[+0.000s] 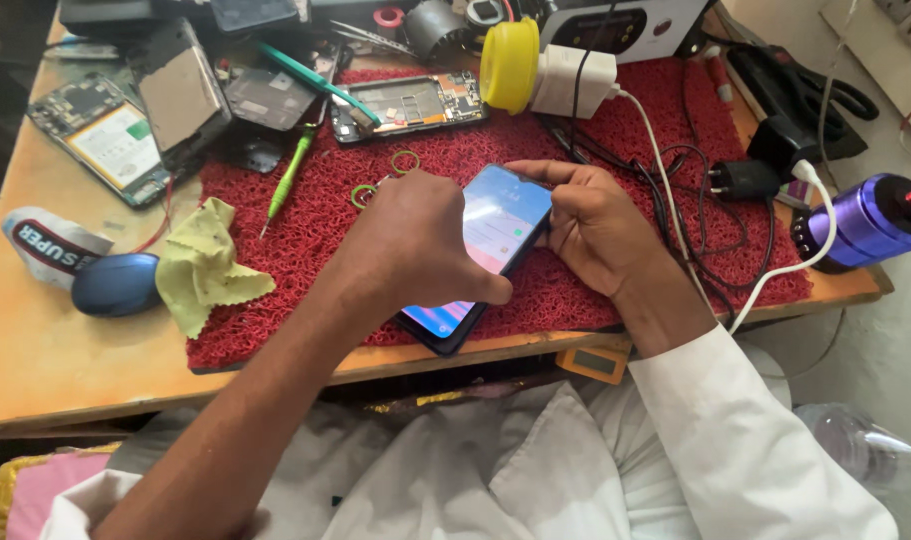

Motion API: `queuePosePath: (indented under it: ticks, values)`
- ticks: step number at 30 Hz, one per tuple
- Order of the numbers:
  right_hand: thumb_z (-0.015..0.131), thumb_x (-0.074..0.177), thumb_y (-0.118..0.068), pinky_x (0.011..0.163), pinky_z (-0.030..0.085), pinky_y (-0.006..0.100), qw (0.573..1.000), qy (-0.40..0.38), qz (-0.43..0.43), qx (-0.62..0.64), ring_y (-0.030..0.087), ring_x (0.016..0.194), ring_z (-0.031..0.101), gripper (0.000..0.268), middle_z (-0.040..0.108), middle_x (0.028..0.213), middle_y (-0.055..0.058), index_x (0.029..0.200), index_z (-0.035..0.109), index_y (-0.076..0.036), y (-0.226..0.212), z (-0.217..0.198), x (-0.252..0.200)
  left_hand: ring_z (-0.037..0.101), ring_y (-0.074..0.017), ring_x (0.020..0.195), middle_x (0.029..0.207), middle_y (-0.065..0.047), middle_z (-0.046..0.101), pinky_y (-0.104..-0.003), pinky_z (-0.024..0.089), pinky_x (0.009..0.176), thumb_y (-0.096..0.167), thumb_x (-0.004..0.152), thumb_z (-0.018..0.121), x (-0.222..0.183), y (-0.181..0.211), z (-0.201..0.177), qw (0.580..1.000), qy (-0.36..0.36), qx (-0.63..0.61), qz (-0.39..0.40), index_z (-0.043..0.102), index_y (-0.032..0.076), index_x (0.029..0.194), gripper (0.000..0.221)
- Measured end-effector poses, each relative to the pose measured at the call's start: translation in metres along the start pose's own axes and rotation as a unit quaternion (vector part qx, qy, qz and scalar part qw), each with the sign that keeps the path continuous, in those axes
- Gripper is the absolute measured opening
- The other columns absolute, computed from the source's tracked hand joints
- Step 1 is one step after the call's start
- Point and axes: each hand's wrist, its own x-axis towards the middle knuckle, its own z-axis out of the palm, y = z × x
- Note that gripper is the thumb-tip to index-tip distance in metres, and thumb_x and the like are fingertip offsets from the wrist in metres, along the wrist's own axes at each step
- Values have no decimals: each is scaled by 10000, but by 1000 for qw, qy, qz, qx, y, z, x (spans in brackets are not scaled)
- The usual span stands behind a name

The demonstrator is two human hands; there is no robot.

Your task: The person disassembles a smartphone by removing the back cover and unscrewing internal components. They use a green screwdriver to remove screws from the camera module area and a metal tool to pry open the device casing. The person also tests the phone's screen responsiveness before proceeding with the disassembly.

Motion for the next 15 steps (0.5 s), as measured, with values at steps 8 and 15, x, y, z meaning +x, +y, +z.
queuePosePath:
  ticks: [8, 15]
  values:
    - [482, 891, 59, 924, 609, 383, 1000, -4, -1, 1, 217, 973, 746, 405, 723, 1159, 174, 1272, 614, 96, 2, -1, 0, 733, -365, 764, 791, -228, 724, -438, 593, 782, 487, 513, 882, 4, 0, 3, 1000, -6, 15, 19, 746, -32, 761, 590]
    - [487, 894, 46, 899, 612, 397, 1000, -7, -2, 1, 223, 963, 744, 395, 723, 1146, 169, 1265, 616, 90, 2, -5, 1, 737, -368, 807, 834, -233, 731, -430, 598, 798, 503, 506, 898, 8, 4, -2, 999, -31, 40, -1, 752, -40, 800, 634]
